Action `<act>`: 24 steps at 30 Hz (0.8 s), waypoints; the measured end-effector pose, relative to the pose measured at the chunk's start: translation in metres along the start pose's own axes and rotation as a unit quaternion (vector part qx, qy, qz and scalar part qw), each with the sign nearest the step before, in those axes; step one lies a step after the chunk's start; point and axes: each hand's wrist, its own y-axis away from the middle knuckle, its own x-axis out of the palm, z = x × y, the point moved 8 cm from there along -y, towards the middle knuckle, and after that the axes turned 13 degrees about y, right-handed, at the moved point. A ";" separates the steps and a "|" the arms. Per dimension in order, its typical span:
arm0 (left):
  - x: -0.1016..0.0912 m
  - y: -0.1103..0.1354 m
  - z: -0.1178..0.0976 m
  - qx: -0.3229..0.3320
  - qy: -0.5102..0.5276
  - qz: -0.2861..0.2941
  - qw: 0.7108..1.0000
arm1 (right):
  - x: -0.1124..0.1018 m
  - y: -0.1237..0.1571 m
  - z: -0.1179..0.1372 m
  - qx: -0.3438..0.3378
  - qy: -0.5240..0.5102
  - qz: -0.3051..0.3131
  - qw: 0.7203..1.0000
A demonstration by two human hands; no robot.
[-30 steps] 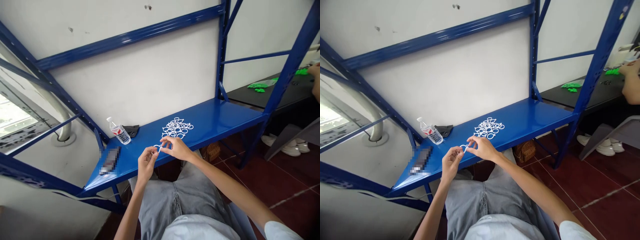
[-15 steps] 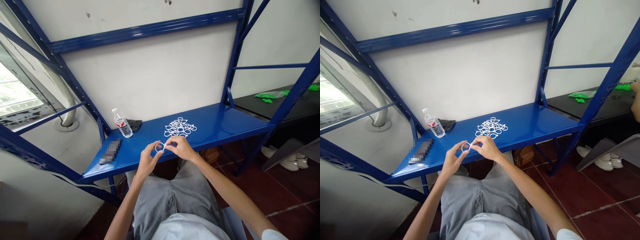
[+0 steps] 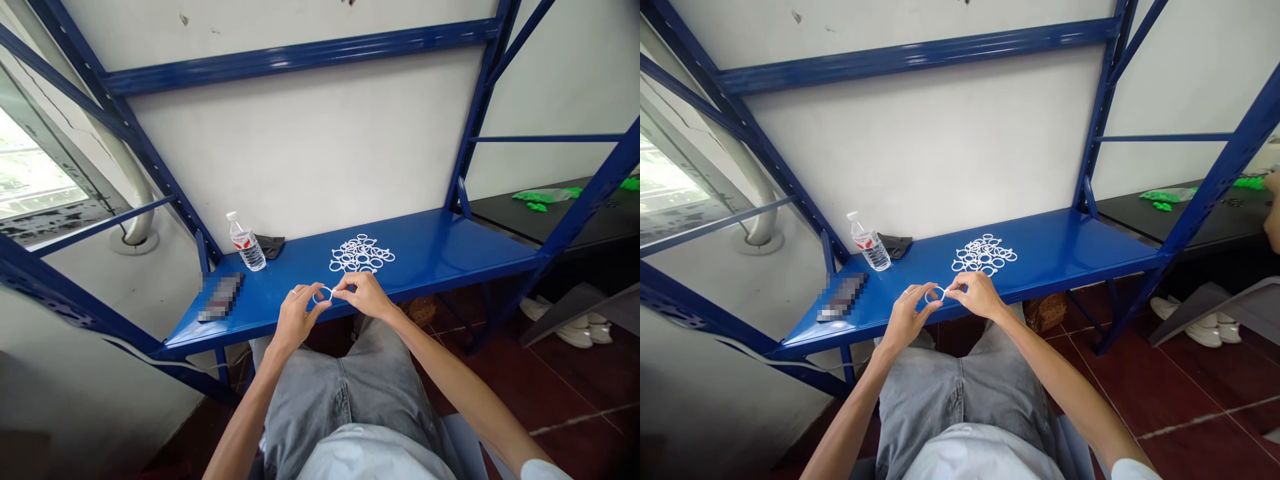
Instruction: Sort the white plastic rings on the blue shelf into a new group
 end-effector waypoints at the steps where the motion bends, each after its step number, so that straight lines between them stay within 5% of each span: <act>1: 0.000 0.000 0.000 0.001 0.002 -0.001 1.000 | 0.000 0.000 0.000 0.003 -0.005 0.001 1.000; 7: 0.005 -0.001 0.021 -0.054 0.025 -0.033 0.998 | 0.005 -0.004 -0.011 0.048 -0.007 0.038 0.998; 12: 0.032 -0.009 0.061 -0.130 -0.037 -0.011 0.991 | 0.001 -0.006 -0.046 0.096 0.117 0.054 0.987; 19: 0.078 -0.082 0.068 -0.106 -0.105 0.010 0.989 | -0.038 -0.007 -0.097 0.130 0.242 -0.055 0.960; 24: 0.112 -0.112 0.074 -0.117 -0.136 0.080 0.980 | -0.045 -0.003 -0.126 0.168 0.326 -0.037 0.930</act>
